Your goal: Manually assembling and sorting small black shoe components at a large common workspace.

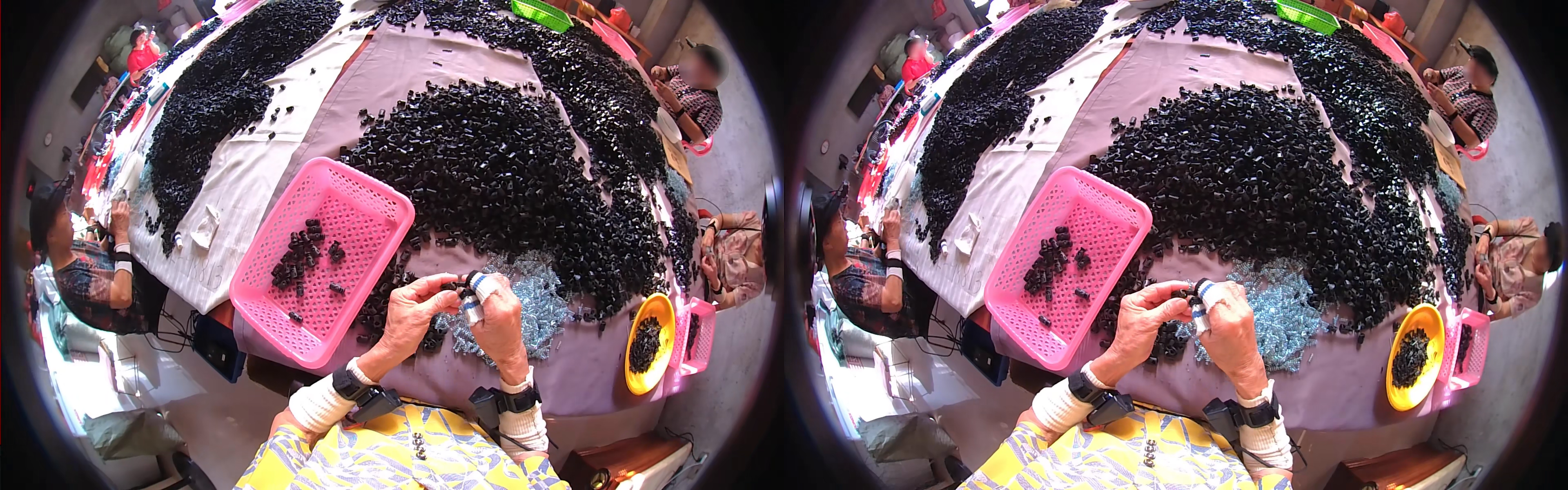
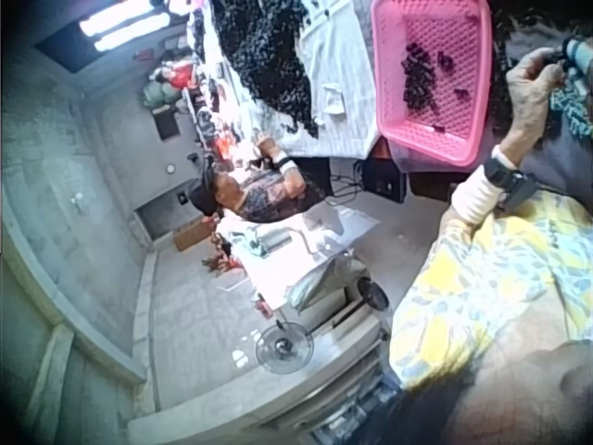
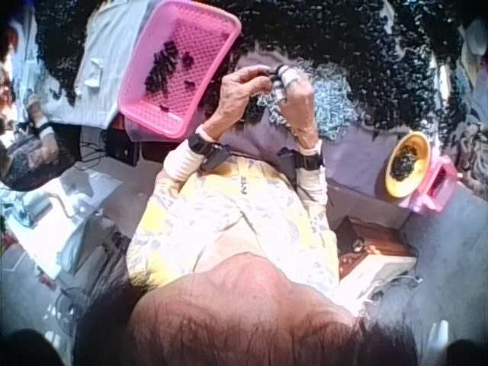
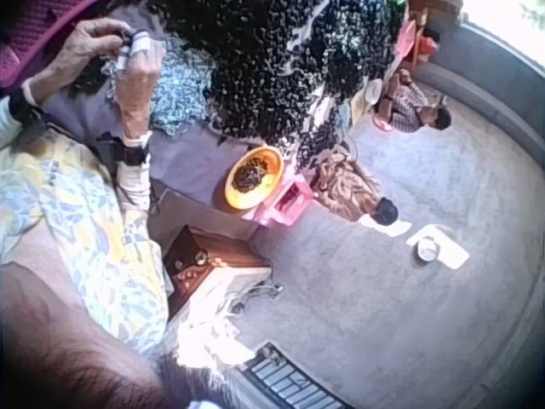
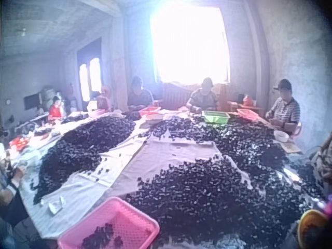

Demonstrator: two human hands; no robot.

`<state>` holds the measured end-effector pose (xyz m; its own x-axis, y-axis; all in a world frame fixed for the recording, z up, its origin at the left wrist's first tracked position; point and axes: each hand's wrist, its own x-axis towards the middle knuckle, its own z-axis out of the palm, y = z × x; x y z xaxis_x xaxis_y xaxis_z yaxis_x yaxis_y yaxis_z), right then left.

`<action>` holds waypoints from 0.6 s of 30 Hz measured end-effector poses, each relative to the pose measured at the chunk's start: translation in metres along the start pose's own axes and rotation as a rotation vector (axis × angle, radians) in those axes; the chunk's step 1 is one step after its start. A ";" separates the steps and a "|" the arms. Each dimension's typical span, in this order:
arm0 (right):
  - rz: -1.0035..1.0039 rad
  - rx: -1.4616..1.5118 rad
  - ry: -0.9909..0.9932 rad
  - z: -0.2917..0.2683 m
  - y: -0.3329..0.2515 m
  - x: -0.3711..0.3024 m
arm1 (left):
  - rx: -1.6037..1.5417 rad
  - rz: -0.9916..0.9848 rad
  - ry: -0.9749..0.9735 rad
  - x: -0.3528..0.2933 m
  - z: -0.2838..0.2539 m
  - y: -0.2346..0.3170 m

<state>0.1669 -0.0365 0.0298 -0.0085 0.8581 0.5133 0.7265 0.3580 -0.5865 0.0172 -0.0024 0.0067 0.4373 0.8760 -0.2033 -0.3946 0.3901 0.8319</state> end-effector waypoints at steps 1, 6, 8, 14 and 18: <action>0.000 0.001 0.000 0.000 0.001 0.000 | 0.011 0.007 -0.004 0.000 0.000 0.000; -0.064 0.000 -0.035 -0.002 0.000 0.005 | 0.026 0.037 -0.007 0.000 0.000 -0.001; -0.072 -0.005 -0.053 -0.004 -0.001 0.005 | 0.019 0.061 -0.006 0.000 0.000 0.000; -0.108 -0.012 -0.092 -0.005 0.002 0.005 | 0.067 0.040 -0.010 0.000 -0.004 -0.005; -0.112 -0.072 -0.090 -0.004 0.003 0.004 | 0.097 0.052 -0.029 -0.001 0.000 0.000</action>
<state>0.1723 -0.0334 0.0327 -0.1517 0.8448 0.5132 0.7651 0.4290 -0.4801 0.0170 -0.0031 0.0066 0.4422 0.8852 -0.1445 -0.3380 0.3137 0.8873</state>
